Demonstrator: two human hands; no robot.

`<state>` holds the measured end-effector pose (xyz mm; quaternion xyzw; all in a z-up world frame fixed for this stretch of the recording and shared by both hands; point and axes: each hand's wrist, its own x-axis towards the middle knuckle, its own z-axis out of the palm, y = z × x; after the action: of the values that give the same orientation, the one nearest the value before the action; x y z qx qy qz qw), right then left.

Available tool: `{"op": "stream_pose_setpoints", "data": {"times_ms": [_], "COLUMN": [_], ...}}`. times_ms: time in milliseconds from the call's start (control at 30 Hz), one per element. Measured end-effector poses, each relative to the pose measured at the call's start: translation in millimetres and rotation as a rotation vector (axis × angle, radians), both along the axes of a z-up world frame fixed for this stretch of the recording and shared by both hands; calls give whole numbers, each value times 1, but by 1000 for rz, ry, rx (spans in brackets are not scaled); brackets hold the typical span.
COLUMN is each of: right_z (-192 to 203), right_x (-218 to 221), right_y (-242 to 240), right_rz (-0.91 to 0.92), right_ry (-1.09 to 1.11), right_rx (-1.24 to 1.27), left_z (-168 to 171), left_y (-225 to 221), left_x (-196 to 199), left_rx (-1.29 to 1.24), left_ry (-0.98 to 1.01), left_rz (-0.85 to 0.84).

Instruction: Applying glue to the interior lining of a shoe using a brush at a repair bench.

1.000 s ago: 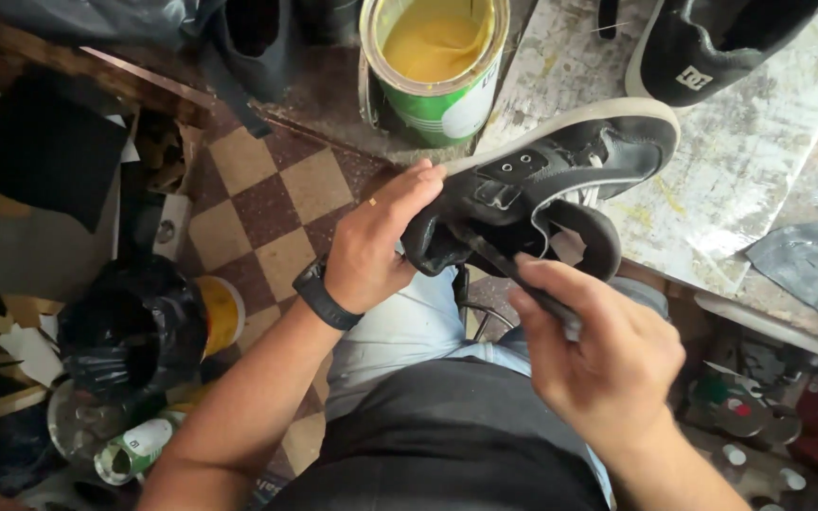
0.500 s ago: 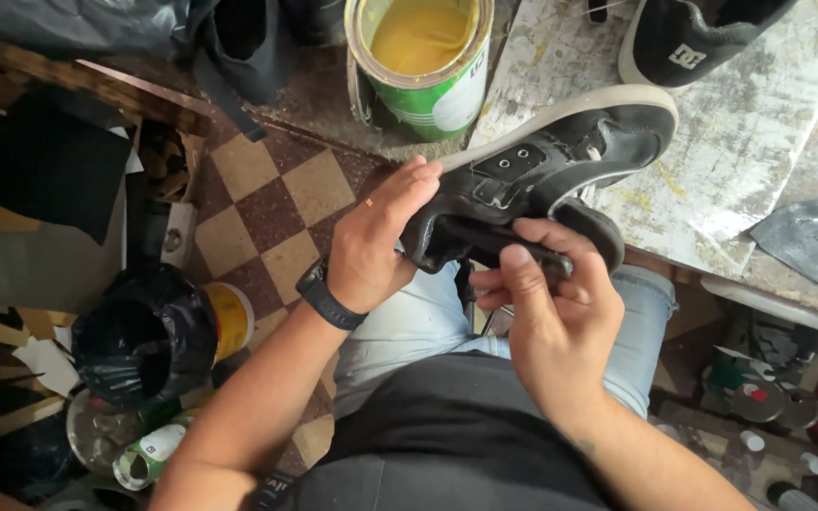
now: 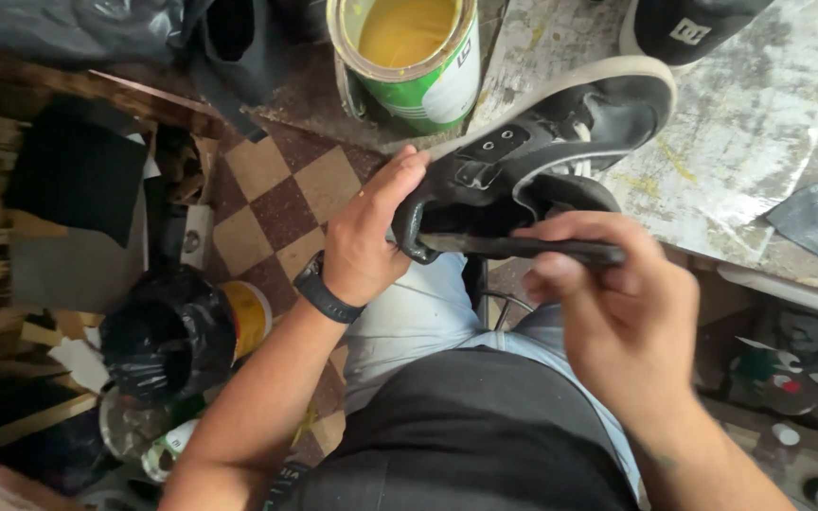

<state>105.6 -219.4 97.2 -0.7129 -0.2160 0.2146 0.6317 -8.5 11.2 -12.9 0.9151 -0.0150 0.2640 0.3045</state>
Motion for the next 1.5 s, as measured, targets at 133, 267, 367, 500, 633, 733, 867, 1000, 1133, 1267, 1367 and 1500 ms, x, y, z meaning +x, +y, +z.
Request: {"op": "stream_pose_setpoints", "data": {"times_ms": [133, 267, 367, 500, 633, 733, 867, 1000, 1133, 1267, 1367, 1500], "right_z": [-24, -28, -19, -43, -16, -16, -39, -49, -45, -40, -46, -70], "right_x": [-9, -13, -14, -15, -11, -12, -19, -24, -10, -3, -9, -22], "right_y": [0, 1, -2, -3, -11, -9, 16, 33, 27, 13, 15, 28], "right_rz": [-41, 68, -32, 20, 1, -125, -57, 1, 67, 56, -29, -51], "right_ry": [-176, -214, -100, -358, -179, -354, -454, -236, -129, -201, -386, -499], "right_rx": [-62, -158, -32, -223, -39, -41, -27, -55, -70, -137, -44, 46], "left_z": [5, 5, 5, 11, 8, 15, 22, 26, 23, 32, 35, 35], "left_y": [-1, -3, -3, -8, -7, -8, -11, -12, -12, -15, -15, -16], "left_x": [4, 3, 1, 3, -3, 2, 8, 9, 6, 11, 10, 10], "left_rx": [22, 4, -7, -13, -71, -144, -168, -172, -139, -142, -132, -147], "left_ry": [-4, 32, 49, 62, 224, 314, 322, 400, 284, 349, 344, 319], "left_rz": [-11, 12, 41, 71, 193, 252, 303, 398, 314, 335, 339, 308]}}
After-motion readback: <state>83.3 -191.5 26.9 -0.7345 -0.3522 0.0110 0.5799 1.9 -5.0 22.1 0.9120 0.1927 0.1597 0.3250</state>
